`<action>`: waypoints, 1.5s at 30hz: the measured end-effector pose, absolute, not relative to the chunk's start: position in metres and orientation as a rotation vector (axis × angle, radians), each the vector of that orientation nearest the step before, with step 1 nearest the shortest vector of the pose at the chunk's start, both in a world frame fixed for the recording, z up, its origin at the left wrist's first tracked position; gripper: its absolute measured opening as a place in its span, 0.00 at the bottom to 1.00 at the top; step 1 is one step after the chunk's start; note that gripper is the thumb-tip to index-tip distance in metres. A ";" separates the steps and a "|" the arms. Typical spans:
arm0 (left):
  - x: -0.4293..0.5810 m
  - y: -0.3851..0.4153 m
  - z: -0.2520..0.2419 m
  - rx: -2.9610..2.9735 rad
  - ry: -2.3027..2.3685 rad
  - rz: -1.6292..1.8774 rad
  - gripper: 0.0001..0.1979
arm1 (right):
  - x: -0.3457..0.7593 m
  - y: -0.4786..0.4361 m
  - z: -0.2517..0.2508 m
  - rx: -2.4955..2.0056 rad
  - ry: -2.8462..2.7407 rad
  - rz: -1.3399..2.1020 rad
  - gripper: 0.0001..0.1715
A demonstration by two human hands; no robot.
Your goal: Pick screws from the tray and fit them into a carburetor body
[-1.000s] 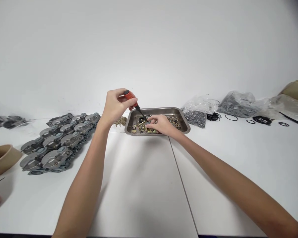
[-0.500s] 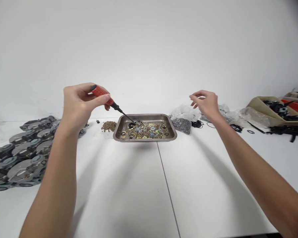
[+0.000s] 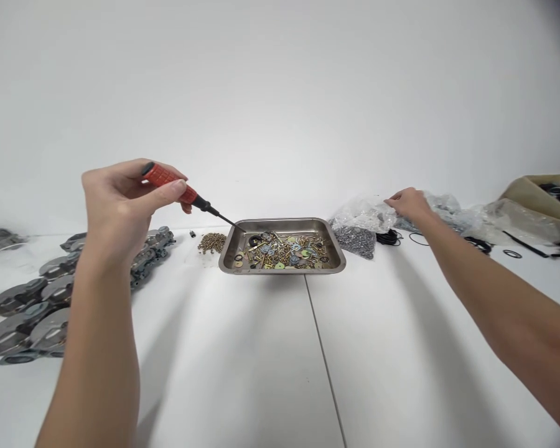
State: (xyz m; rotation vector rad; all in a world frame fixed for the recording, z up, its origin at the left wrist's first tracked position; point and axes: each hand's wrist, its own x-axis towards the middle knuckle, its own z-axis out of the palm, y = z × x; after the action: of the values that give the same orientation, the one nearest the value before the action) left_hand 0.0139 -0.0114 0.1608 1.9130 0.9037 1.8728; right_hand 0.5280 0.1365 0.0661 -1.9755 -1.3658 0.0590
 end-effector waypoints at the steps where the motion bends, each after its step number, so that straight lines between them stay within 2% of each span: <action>1: 0.012 -0.010 0.160 1.913 0.885 1.872 0.03 | 0.524 0.135 0.069 -1.994 -1.343 0.058 0.13; 3: 0.011 -0.008 0.160 1.908 0.863 1.879 0.04 | 0.512 0.128 0.079 -1.999 -1.310 0.064 0.13; 7: 0.011 -0.005 0.160 1.874 0.818 1.875 0.05 | 0.461 0.099 0.099 -1.744 -1.402 0.074 0.19; 11: 0.012 0.007 0.149 1.730 0.836 1.803 0.08 | 0.382 0.052 0.090 -1.482 -1.641 0.237 0.17; 14: 0.012 0.016 0.119 1.516 0.878 1.722 0.13 | 0.327 0.017 0.055 -1.291 -1.993 0.304 0.16; 18: 0.008 0.016 0.055 1.140 0.883 1.704 0.21 | 0.290 -0.011 0.005 -1.204 -2.129 0.282 0.11; 23: 0.002 0.010 0.002 0.894 0.896 1.757 0.26 | 0.288 -0.017 -0.011 -1.177 -2.141 0.255 0.08; 31: -0.002 0.011 0.002 0.935 0.981 1.802 0.23 | 0.296 -0.023 -0.010 -1.180 -2.113 0.266 0.09; 39: -0.005 0.004 0.012 1.191 1.152 2.053 0.16 | 0.295 -0.024 -0.010 -1.207 -2.120 0.255 0.12; 45: 0.001 -0.005 0.021 1.304 1.147 2.040 0.15 | 0.294 -0.023 -0.013 -1.242 -2.107 0.208 0.12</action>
State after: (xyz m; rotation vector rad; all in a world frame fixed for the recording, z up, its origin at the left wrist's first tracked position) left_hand 0.0009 -0.0046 0.0210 1.3040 1.1474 2.0404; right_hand 0.2936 -0.0228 -0.0125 -1.2417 -2.1068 0.2078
